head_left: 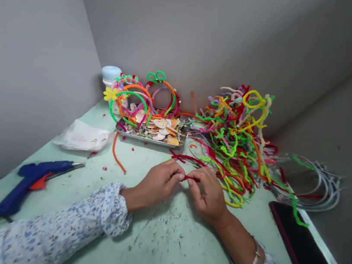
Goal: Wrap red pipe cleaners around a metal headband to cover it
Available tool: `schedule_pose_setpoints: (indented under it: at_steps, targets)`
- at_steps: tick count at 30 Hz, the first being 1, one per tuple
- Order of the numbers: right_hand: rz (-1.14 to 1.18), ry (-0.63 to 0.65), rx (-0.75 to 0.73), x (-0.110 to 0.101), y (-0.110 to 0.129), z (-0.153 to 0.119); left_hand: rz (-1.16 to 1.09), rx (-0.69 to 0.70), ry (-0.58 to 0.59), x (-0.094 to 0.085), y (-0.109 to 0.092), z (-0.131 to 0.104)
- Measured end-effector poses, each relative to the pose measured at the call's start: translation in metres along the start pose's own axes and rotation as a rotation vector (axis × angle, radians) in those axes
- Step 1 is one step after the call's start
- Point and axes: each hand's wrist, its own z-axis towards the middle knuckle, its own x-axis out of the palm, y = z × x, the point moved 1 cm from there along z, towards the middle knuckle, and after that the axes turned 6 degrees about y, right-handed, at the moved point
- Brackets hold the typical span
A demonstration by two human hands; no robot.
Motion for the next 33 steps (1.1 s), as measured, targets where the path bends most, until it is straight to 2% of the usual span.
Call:
schedule_pose_setpoints:
  at_steps: [8, 13, 23, 33]
  targets:
    - [-0.027, -0.017, -0.012, 0.0004, 0.0005, -0.0003, -0.14, -0.033, 0.061, -0.0015, 0.0023, 0.0021]
    - [-0.026, -0.066, 0.008, -0.0015, 0.0009, 0.0003, -0.154, 0.022, 0.054, -0.0055, -0.0022, 0.0026]
    - [0.041, -0.074, 0.036, -0.0032, 0.0054, 0.0003, 0.069, 0.174, -0.146, 0.0013, 0.0027, -0.0005]
    - [0.071, -0.075, 0.037, -0.0032, 0.0057, 0.0002, 0.094, 0.237, -0.202, 0.0012, 0.0044, 0.0002]
